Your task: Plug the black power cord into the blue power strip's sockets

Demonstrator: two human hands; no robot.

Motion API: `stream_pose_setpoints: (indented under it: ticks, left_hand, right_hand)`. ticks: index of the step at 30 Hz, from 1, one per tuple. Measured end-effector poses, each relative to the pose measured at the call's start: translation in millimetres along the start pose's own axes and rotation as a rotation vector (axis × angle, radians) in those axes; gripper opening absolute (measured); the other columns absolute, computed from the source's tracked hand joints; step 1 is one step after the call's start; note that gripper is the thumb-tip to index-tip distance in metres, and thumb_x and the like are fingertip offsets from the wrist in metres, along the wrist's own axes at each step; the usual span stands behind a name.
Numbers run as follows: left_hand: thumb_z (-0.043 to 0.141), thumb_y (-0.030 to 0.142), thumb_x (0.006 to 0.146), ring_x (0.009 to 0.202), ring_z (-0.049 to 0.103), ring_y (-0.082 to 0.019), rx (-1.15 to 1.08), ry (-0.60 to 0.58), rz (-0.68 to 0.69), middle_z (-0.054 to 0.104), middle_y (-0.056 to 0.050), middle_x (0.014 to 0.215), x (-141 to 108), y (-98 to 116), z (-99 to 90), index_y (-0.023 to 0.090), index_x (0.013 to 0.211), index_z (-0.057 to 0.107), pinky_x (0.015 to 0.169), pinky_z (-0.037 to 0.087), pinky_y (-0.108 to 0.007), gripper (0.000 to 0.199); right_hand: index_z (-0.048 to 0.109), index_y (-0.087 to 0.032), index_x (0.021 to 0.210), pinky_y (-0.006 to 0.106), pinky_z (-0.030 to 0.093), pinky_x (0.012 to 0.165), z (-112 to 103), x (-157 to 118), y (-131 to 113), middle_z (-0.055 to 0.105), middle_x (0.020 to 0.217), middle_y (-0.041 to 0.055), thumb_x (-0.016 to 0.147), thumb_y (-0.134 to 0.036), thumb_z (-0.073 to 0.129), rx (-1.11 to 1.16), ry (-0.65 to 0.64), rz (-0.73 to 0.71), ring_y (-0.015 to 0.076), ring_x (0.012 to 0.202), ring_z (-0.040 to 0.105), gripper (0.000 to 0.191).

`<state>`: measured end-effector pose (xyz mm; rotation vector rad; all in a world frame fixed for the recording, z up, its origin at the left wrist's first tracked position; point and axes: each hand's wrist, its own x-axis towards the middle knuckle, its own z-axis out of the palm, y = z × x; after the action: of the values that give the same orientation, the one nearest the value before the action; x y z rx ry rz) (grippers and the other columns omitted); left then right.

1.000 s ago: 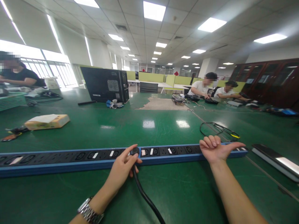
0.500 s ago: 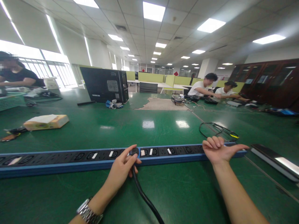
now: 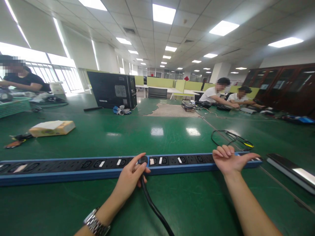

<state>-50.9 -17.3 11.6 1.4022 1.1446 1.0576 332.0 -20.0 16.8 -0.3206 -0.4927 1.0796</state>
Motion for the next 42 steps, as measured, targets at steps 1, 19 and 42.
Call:
stream_pose_setpoints:
  ticks: [1, 19, 42]
  left_hand:
    - [0.057, 0.048, 0.08, 0.052, 0.062, -0.014, -0.007, 0.002, -0.004, 0.071, -0.005, 0.079, 0, 1, 0.1, 0.015, 0.136, 0.041, 0.041, 0.042, -0.021, 0.067]
    - [0.063, 0.046, 0.075, 0.05, 0.059, -0.013, -0.088, 0.049, -0.032, 0.066, 0.0, 0.068, -3, 5, 3.7, 0.013, 0.135, 0.044, 0.041, 0.041, -0.02, 0.071]
    - [0.059, 0.046, 0.082, 0.054, 0.054, -0.012, -0.17, 0.144, 0.098, 0.058, 0.003, 0.066, -7, 11, 1.0, 0.016, 0.134, 0.043, 0.052, 0.046, -0.024, 0.062]
  right_hand:
    - [0.031, -0.02, 0.05, 0.025, 0.034, 0.041, 0, 0, 0, 0.037, 0.042, -0.0071, 0.044, -0.094, 0.049, 0.001, 0.002, 0.002, 0.0073, 0.04, 0.033, 0.077]
    - [0.033, -0.02, 0.049, 0.025, 0.032, 0.041, -10, 5, -3, 0.035, 0.041, -0.0068, 0.046, -0.097, 0.042, -0.009, 0.065, -0.028, 0.0075, 0.039, 0.033, 0.077]
    - [0.041, -0.02, 0.053, 0.025, 0.036, 0.041, -11, 1, -14, 0.041, 0.044, -0.007, 0.041, -0.094, 0.05, -0.007, 0.061, -0.076, 0.0069, 0.041, 0.038, 0.075]
